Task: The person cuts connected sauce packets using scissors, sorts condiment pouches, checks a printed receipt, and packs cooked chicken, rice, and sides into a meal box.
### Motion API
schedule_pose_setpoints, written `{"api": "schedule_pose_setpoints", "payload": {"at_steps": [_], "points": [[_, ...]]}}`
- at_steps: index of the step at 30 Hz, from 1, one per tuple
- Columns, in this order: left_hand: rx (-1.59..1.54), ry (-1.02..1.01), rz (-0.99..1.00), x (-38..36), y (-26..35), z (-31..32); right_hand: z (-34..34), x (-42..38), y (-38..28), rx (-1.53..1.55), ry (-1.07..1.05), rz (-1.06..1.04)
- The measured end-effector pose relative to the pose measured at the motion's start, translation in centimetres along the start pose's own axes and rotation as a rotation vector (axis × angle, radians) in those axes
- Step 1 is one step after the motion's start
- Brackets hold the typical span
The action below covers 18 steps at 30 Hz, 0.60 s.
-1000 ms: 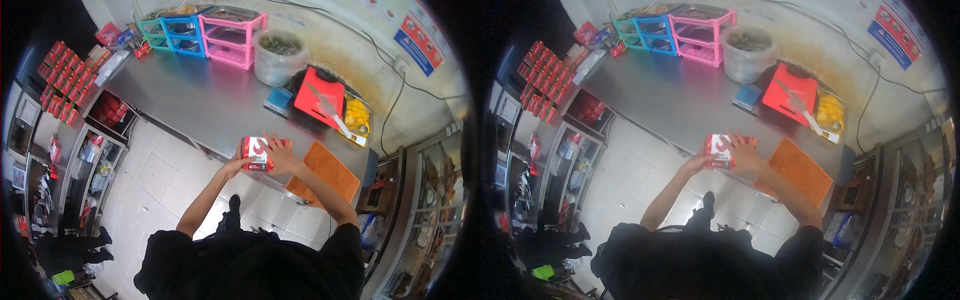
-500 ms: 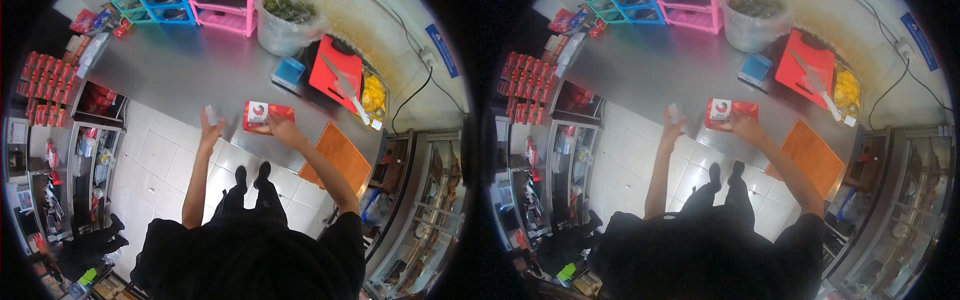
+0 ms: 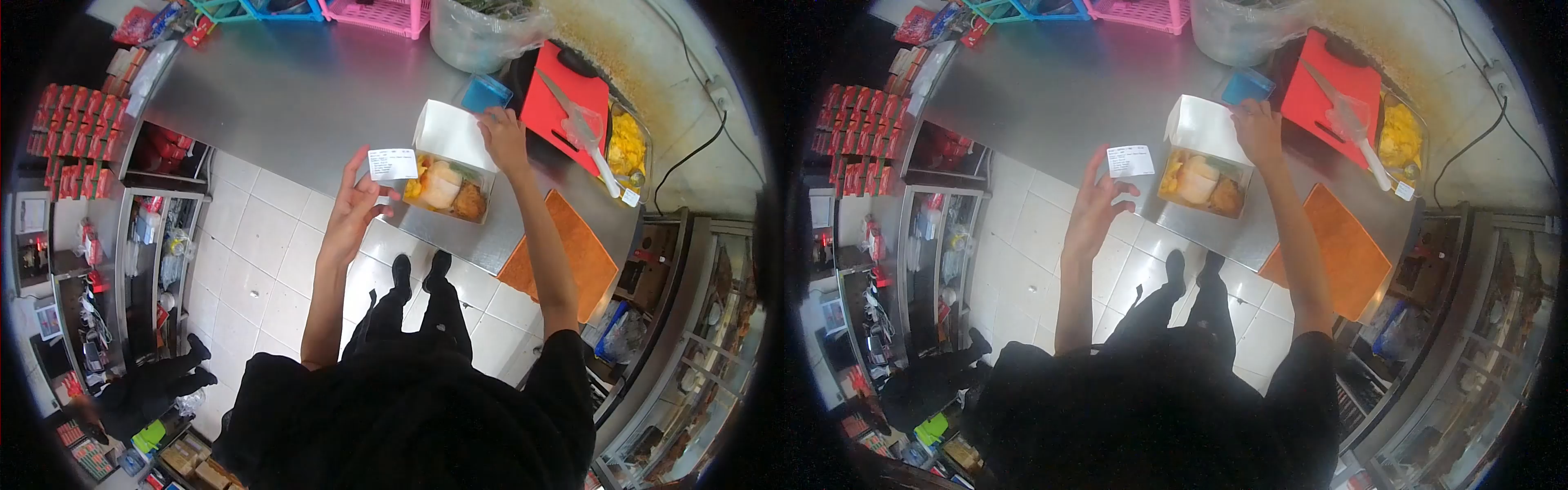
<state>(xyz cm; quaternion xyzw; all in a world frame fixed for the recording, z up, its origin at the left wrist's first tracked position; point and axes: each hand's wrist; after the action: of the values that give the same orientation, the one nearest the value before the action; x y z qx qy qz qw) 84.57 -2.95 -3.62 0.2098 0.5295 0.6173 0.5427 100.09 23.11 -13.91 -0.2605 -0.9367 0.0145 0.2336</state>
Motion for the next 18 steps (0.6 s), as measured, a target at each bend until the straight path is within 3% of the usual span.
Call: {"api": "schedule_pose_setpoints", "payload": {"at_steps": [5,8,11,14,17,18], "points": [[-0.001,-0.068,0.016,-0.1,-0.1,0.2,0.3,-0.4,0.2,0.221,-0.112,0.154],[0.050,-0.076,0.018,-0.3,0.0,0.4,-1.8,-0.3,-1.6,0.188,0.099,0.050],[0.045,-0.112,0.024,-0.1,-0.3,0.2,-6.6,-0.1,-6.7,0.518,0.145,0.138],[0.052,-0.154,0.030,-0.2,-0.5,0.3,-11.4,-0.4,-12.3,0.985,-0.008,0.314],[0.089,-0.223,0.023,-0.4,-0.9,0.4,-12.3,-1.5,-14.5,0.994,-0.029,0.187],[0.096,-0.245,0.000,-0.5,-1.1,0.4,-12.2,-2.1,-14.6,1.004,-0.051,0.265]]}}
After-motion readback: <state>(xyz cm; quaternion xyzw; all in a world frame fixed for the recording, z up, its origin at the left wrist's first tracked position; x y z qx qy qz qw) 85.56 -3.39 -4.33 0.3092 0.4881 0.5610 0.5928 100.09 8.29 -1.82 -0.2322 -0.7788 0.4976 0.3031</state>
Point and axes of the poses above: each hand's wrist, its own x-axis towards the middle knuckle, its own z-axis out of the palm, y = z × x, and after that the axes turned 8 degrees about -z, right-handed
